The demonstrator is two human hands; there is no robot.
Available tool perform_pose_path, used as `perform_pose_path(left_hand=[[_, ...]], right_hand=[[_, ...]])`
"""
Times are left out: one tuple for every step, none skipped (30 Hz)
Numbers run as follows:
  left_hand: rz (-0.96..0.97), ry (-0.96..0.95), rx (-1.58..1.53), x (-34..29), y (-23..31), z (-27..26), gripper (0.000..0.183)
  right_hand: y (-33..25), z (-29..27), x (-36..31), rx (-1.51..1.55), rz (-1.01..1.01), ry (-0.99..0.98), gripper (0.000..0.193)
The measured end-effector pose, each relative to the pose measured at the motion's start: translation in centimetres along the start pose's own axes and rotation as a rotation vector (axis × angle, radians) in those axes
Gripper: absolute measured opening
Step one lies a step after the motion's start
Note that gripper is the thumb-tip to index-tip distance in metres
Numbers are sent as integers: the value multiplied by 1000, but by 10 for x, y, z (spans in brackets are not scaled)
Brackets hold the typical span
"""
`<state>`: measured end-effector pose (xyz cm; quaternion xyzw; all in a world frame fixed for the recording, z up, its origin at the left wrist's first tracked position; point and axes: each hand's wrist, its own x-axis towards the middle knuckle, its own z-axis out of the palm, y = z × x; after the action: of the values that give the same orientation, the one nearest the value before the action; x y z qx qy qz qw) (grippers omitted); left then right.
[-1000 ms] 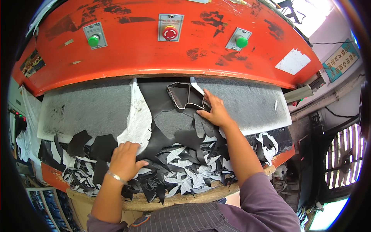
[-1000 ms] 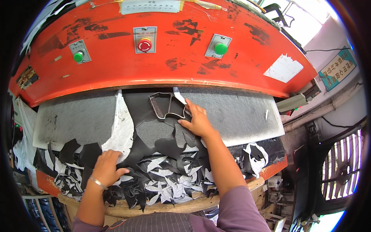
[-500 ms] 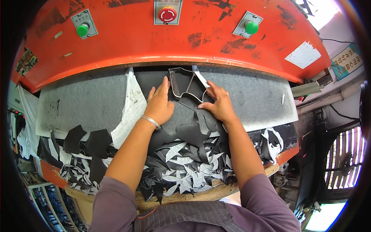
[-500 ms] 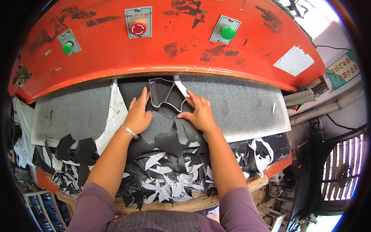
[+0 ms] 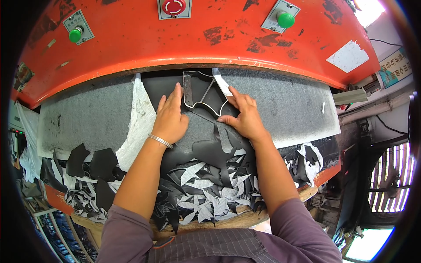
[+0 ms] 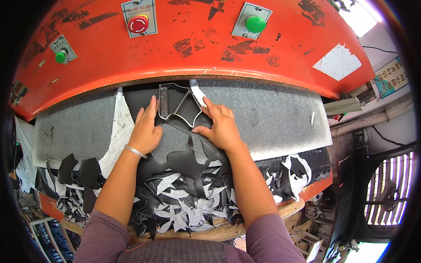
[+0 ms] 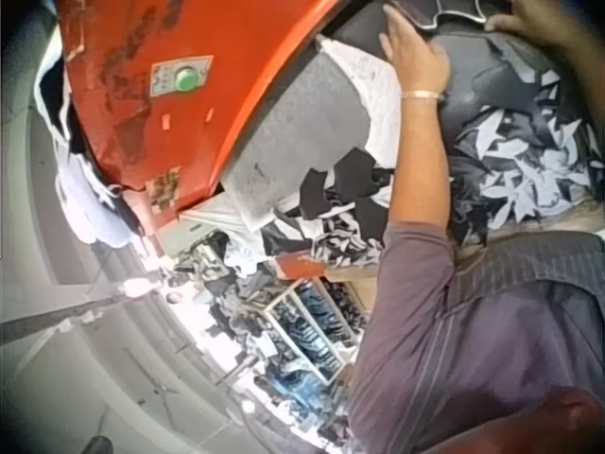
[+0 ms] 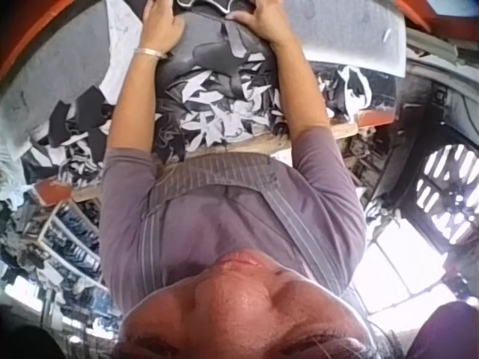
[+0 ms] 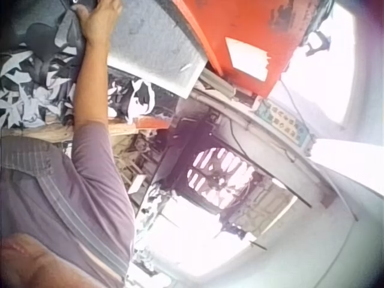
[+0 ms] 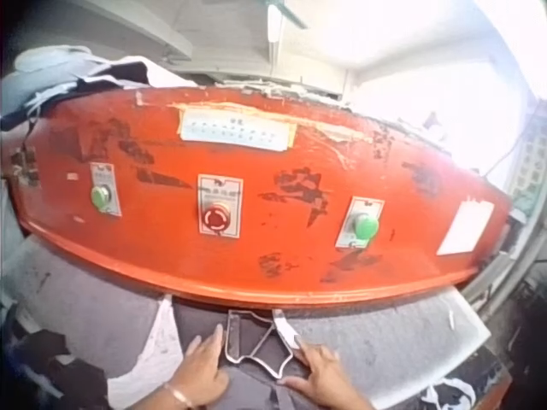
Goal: Using a hydraulic press and a metal die to cut shoe components from material, followed by manual trimming with scissors.
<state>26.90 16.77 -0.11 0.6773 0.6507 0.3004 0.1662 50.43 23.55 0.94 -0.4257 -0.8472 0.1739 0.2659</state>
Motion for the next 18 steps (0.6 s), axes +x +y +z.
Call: perform_pose_path(left_hand=[[-1,8,9,0,0,2,81],[-3,15,18,-1,0,3,82],[-2,16,18,-3,1,2,82],[-18,0,35,-4,2,0,80],[-36,-16,53,-5,2,-1,78],[-31,-17,54,-5,2,-1,78],[-38,-15,50,-8,1,0,78],[-46,-13,47,-9,1,1,77],[-52,-16,47,-9,1,2,77],[-37,-15,54,-9,1,1,76],[-23,-15,61,-8,0,0,75],[-33,-16,65,-6,-1,1,75],[-20,-7,66,-3,1,0,74],[-8,3,66,-1,2,-1,73],[10,23,78,0,3,-1,72],[2,21,78,1,3,0,72],[6,19,74,1,3,-1,71],[11,17,70,2,3,-2,71]], right_hand=[[2,-1,0,29,-19,9,87],[4,-1,-1,59,-37,18,87],[3,-1,-3,58,-38,19,87],[2,0,-3,63,-37,24,85],[2,1,-3,68,-36,27,82],[3,1,-3,66,-35,32,82],[4,1,-4,67,-43,17,81],[5,3,-6,68,-52,2,81],[6,3,-7,72,-50,-4,81],[7,6,-7,74,-57,12,79],[8,8,-6,76,-62,27,77],[10,9,-6,84,-63,20,77],[10,6,-5,61,-61,30,76],[9,4,-4,37,-59,41,74],[8,2,-2,42,-73,56,70],[9,3,-2,46,-73,49,70],[10,4,-1,40,-62,42,69],[10,5,-1,33,-52,35,67]])
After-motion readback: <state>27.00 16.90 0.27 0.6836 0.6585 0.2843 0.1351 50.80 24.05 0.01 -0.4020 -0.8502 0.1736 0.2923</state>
